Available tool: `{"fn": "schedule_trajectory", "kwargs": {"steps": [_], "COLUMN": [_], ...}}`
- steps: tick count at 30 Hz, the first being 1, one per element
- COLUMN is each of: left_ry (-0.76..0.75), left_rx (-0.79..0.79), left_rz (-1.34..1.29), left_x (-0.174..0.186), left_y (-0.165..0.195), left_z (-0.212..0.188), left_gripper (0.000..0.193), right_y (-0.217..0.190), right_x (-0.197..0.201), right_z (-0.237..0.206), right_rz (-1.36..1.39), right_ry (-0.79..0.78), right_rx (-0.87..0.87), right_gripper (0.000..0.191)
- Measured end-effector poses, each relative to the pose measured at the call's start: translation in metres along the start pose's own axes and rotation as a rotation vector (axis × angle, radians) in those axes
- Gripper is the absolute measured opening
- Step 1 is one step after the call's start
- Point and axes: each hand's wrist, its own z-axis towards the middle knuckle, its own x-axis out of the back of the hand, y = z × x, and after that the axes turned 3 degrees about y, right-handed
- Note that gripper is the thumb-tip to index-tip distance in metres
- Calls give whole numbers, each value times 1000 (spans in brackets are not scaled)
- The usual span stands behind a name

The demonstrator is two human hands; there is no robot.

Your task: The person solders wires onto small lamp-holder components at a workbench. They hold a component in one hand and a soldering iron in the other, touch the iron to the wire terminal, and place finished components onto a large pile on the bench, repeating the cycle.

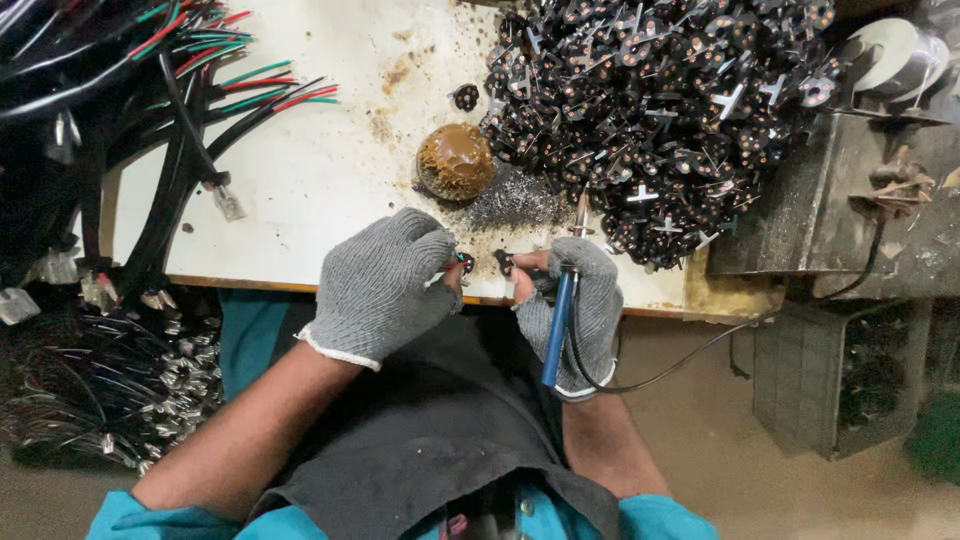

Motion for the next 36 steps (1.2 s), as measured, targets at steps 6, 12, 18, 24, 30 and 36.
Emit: {"fn": "schedule_trajectory", "kwargs": {"steps": [6,12,18,24,30,36], "left_ry": [-19,-29,-24,-239,-375,186], "left_rx": [-2,-3,4,372,590,-256], "left_rz": [4,-1,-53,-53,-216,416], "left_x": [2,-2,10,63,91,132], "left_y": [0,-4,-1,-4,-21,39], "left_z": [3,-3,-5,-34,-38,95], "left_gripper": [17,18,22,48,22,20], "right_y": [-20,-28,-25,-21,-5,1], "right_x": [-6,-20,-24,-24,-21,-28], "right_z": [8,18,18,13,2,-5], "right_rz": [-28,-76,-41,-25,40,-58], "right_ry": [-49,-28,-52,-57,31,104], "right_rx": [-156,-115,-160,-171,-179,-10], "right_gripper": [15,9,11,10,12,42]}}
